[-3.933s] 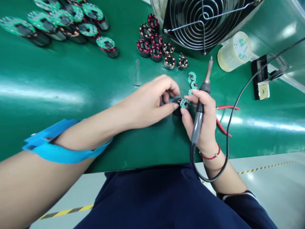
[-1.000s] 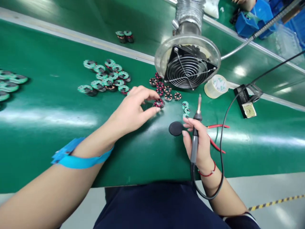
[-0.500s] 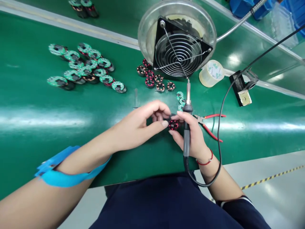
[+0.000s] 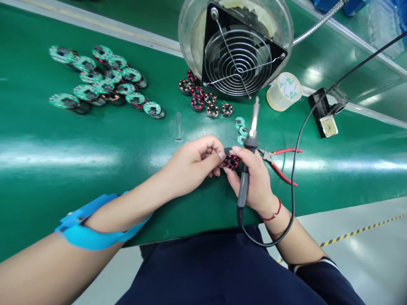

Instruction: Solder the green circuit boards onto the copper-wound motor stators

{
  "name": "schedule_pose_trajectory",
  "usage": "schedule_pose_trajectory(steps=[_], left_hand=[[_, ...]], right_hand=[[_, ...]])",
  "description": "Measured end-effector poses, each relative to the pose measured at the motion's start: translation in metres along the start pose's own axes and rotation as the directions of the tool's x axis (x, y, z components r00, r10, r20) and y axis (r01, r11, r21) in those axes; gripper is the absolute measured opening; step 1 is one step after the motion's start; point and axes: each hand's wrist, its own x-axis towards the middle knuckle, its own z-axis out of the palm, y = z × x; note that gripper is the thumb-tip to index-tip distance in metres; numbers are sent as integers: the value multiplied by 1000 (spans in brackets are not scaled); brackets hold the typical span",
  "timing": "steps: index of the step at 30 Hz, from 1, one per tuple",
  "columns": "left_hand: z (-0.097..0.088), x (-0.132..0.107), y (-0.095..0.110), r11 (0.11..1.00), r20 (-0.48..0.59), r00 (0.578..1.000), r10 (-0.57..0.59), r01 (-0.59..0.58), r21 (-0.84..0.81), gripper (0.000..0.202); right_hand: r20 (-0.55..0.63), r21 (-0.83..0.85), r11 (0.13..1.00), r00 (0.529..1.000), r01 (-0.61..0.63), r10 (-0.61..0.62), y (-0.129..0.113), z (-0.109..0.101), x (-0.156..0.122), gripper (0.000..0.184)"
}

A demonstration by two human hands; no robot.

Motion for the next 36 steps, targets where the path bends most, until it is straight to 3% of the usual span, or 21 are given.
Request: schedule_pose_trajectory(steps=[3,6,12,19,22,25,29,32,36], left_hand=[[-1,0,7,965,-4,995,-96,92,-247,18],[-2,-1,11,935,-59,990,-131,104,-339,21],[4,-1,4,997,13,999,-31,32,-76,25],[4,-1,3,1000,-63,998,9,-7,30,21],[-1,-3,8,997,-162,986,41,-31,64,18],[-5,-1,10,997,-227,972,64,-54,51,16],[-4,3,2,987,-80,994,81,-69,144,24],[-2,4,-1,979,-37,997,69,-61,192,24],[-3,4,3,995,-1,998,-67,66,-80,19]], right_hand=[[-123,35,999,992,11,-7,-1,-1,1,56],[-154,48,999,988,3,4,0,-1,2,57],[-121,5,1000,992,29,-28,0,2,3,49],[-49,-20,1000,999,-1,0,2,0,2,51],[-52,-14,999,998,-37,37,6,-3,0,59],[7,-42,998,999,-36,36,8,-4,0,55],[62,-91,995,998,37,-32,4,-2,1,38],[56,-108,991,995,84,-79,2,0,1,34],[24,-29,997,997,74,-74,1,0,2,45]])
